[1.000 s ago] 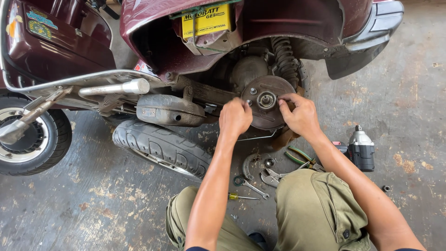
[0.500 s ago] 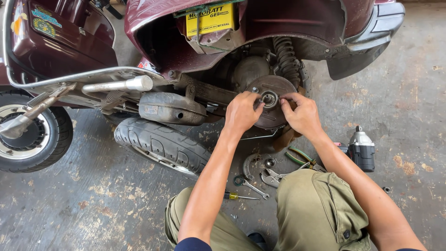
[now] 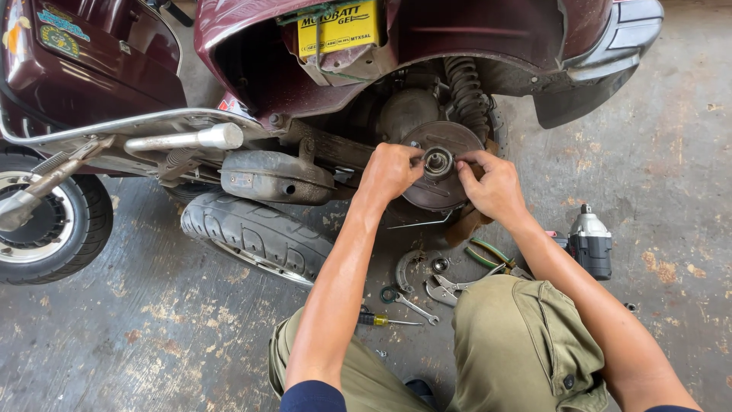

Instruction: Removing and replacing the brake shoes on a motor scooter.

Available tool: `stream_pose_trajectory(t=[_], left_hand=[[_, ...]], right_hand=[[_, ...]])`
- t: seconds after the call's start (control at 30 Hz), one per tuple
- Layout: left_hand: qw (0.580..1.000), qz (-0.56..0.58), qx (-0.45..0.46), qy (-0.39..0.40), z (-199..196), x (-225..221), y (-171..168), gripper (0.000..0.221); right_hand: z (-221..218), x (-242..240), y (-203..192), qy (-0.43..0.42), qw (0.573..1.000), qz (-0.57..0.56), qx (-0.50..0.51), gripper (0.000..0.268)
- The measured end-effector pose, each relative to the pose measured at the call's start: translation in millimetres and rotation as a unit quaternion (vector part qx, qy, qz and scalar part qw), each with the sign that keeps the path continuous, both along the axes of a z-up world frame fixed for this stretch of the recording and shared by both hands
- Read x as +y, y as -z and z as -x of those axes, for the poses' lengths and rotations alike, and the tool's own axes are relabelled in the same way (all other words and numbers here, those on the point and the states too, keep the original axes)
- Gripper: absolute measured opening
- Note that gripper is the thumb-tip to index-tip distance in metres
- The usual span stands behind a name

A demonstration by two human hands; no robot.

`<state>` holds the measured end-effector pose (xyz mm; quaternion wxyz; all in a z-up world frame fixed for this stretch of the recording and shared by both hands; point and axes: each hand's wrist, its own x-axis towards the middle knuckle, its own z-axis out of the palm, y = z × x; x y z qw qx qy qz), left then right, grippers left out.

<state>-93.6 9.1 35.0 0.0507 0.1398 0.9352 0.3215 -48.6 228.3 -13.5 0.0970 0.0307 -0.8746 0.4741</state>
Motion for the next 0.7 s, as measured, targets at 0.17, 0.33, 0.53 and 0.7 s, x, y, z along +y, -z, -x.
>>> stream_pose_trajectory(t=[0.17,0.33,0.53,0.7], left_hand=[[1.0,0.002,0.01,0.028,5.0,-2.2,-2.8,0.024],[0.999,-0.01,-0.006,0.048,7.0,-4.7,-7.4,0.029],[0.999,-0.027,-0.018,0.039,10.3,-9.4,-7.4,0.025],[0.999,-0.016,-0.034,0.026,11.1,-5.5,-4.1,0.022]], right_hand=[[2.3,-0.3,0.6,-0.001,1.0,-0.001,0.003,0.017],[2.2,0.1,-0.1,-0.005,1.0,0.004,0.004,0.017],[2.2,0.3,1.3,-0.007,1.0,0.0,0.005,0.017],[2.6,1.8,6.4,-0.007,1.0,0.0,-0.001,0.017]])
